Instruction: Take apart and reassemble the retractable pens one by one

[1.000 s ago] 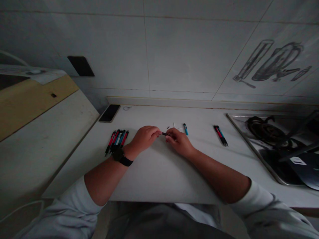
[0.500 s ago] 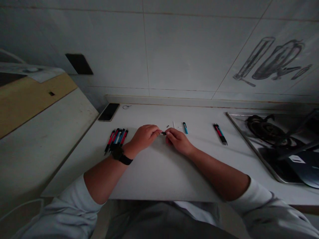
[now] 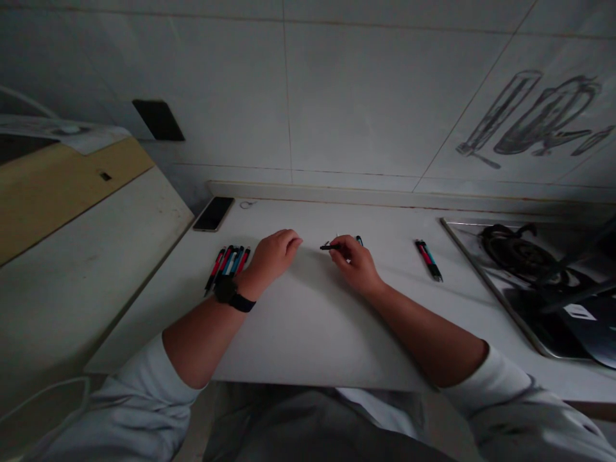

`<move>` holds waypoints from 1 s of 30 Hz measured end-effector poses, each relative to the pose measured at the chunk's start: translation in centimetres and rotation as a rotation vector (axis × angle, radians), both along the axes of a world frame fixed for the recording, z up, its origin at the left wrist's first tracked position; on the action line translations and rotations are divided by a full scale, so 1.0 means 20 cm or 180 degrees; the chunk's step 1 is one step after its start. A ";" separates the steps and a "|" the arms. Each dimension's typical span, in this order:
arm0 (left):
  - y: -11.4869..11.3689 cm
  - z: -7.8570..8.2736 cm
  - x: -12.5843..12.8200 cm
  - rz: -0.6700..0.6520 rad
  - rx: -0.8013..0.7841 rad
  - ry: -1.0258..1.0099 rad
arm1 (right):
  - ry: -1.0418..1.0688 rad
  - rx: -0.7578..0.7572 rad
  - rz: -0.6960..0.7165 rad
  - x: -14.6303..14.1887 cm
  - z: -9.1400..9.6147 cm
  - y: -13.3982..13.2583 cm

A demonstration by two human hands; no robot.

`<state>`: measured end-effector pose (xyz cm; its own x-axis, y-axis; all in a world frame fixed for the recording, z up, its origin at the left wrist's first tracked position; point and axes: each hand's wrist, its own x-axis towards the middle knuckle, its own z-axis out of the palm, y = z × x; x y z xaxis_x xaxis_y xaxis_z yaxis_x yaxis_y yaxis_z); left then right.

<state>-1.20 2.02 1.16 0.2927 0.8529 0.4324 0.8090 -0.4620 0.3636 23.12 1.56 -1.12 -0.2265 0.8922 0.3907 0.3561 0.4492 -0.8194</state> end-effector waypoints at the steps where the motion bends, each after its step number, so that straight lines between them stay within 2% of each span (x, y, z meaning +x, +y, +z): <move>1: 0.01 0.00 -0.02 0.0087 0.0002 0.0176 | 0.0014 -0.0018 -0.0033 0.01 0.00 0.01; 5: 0.05 -0.03 -0.09 0.0544 -0.0196 0.0899 | 0.0020 -0.0050 -0.0148 0.02 -0.02 0.05; 8: 0.08 -0.06 -0.11 0.0715 -0.0337 0.1160 | -0.0003 -0.0023 -0.0234 0.03 -0.03 0.08; 15: 0.08 -0.04 -0.08 0.0667 -0.0593 0.1356 | 0.0138 0.0138 -0.0092 0.05 -0.01 0.15; 21: 0.10 -0.06 -0.09 0.0647 -0.0614 0.1322 | -0.0105 0.0637 -0.0073 0.04 0.10 0.24; 25: 0.09 -0.07 -0.09 0.0719 -0.0456 0.1291 | -0.0673 0.0316 0.0112 0.01 0.16 0.28; 28: 0.06 -0.06 -0.08 0.0788 -0.0239 0.1228 | -0.1202 -0.0091 0.0224 -0.04 0.16 0.32; 30: 0.05 -0.04 -0.06 0.0773 -0.0096 0.1086 | -0.1548 -0.0166 0.0292 -0.10 0.14 0.34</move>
<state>-2.47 2.92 0.43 0.2036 0.9255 0.3193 0.9694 -0.2362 0.0664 21.13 8.29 1.71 -0.4499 0.8756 0.1757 0.6636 0.4594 -0.5904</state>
